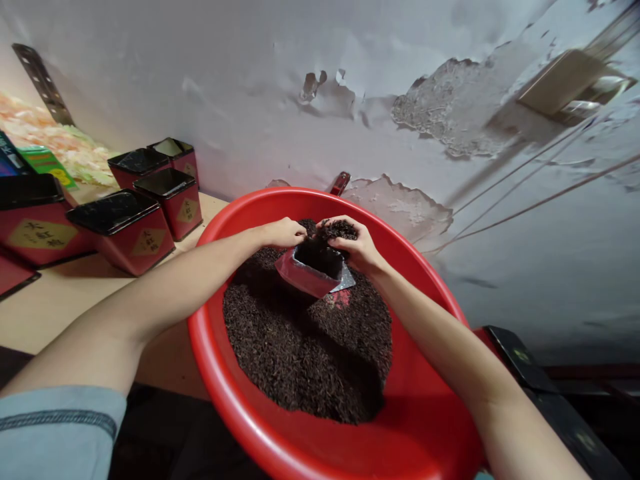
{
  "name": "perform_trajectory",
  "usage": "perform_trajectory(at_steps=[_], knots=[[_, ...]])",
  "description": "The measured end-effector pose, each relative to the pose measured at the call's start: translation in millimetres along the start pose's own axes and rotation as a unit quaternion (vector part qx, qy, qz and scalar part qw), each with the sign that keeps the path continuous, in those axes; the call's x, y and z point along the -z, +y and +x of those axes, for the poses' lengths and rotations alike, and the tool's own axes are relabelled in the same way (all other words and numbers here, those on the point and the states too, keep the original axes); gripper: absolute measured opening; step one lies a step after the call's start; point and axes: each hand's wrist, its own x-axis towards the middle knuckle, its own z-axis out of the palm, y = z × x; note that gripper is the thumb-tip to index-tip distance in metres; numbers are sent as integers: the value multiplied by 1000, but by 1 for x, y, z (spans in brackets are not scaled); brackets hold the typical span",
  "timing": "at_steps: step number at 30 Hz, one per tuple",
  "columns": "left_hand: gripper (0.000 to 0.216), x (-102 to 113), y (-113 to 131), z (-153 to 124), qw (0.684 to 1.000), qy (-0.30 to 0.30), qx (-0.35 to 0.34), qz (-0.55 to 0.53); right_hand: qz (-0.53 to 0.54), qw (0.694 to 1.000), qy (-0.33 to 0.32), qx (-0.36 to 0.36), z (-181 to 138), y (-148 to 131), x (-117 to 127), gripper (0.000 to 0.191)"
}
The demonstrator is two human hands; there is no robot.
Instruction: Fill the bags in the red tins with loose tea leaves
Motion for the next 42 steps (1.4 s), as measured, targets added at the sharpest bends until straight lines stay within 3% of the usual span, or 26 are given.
perform_trajectory(at_steps=[6, 11, 15, 18, 21, 23, 25, 27, 30, 33, 36, 42], knots=[[37, 0, 0, 1, 1000, -16, 5, -26, -41, 999, -29, 17, -2, -4, 1, 23], [35, 0, -1, 1, 1000, -13, -1, -24, -59, 998, -35, 14, -3, -10, 2, 29], [35, -3, -4, 4, 1000, -11, -6, -8, -128, 989, -77, 22, -4, -19, 2, 25], [35, -8, -8, 9, 1000, -1, -13, -6, -230, 967, -81, 78, -21, -19, -9, 30], [34, -14, -12, 14, 999, 21, -23, -23, -342, 923, -79, 158, -61, -4, -30, 43], [35, -17, -13, 16, 999, 28, -29, -33, -360, 901, -163, 179, -96, 16, -45, 51], [36, -18, -13, 16, 998, 29, -34, -36, -357, 885, -266, 138, -126, 43, -56, 67], [37, -17, -12, 15, 998, 30, -34, -39, -358, 887, -285, 61, -143, 74, -65, 81], [37, -15, -9, 15, 998, 31, -34, -40, -353, 905, -232, -47, -144, 113, -78, 83], [37, -15, -8, 16, 998, 28, -33, -38, -327, 928, -155, -91, -132, 131, -95, 81], [36, -16, -9, 20, 998, 25, -35, -42, -285, 949, -71, -111, -126, 130, -111, 76], [33, -21, -17, 27, 996, 26, -47, -75, -165, 974, 10, -155, -122, 124, -123, 61]])
